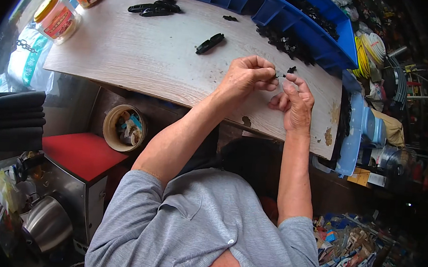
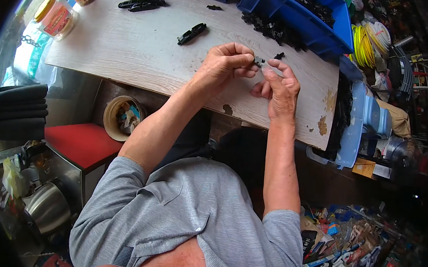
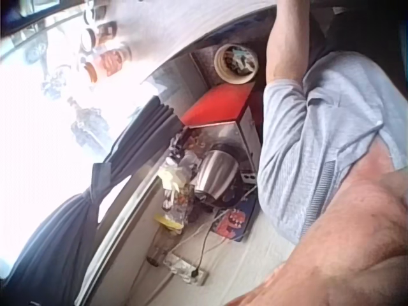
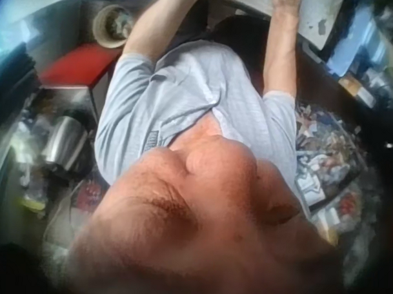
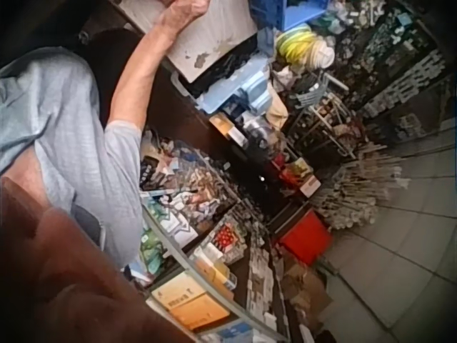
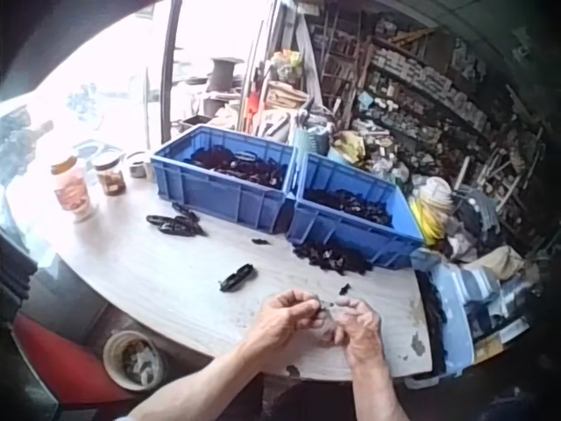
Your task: The person assembles small black plastic components by hand at a workbench.
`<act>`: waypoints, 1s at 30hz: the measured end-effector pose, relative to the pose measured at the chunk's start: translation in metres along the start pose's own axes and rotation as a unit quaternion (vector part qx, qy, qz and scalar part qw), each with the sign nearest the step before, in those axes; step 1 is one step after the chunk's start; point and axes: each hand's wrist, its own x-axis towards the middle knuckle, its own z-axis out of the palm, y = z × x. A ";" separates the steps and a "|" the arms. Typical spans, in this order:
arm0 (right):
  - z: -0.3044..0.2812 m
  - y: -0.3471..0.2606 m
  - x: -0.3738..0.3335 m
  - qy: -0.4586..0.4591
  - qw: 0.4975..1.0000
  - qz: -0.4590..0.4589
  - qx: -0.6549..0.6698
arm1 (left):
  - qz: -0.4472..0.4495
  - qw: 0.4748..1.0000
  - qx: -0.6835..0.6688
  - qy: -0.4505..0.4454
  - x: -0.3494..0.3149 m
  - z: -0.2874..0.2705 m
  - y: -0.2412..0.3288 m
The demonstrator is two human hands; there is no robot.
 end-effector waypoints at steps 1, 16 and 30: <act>-0.002 0.001 0.000 -0.018 1.000 -0.013 -0.006 | -0.002 1.000 -0.001 -0.001 0.000 0.001 -0.001; -0.003 0.006 0.000 -0.019 0.999 -0.027 -0.007 | 0.024 0.994 0.111 -0.001 -0.001 0.005 -0.008; -0.004 0.011 0.000 -0.063 0.997 -0.020 0.036 | 0.256 0.495 0.816 0.154 -0.024 -0.062 0.067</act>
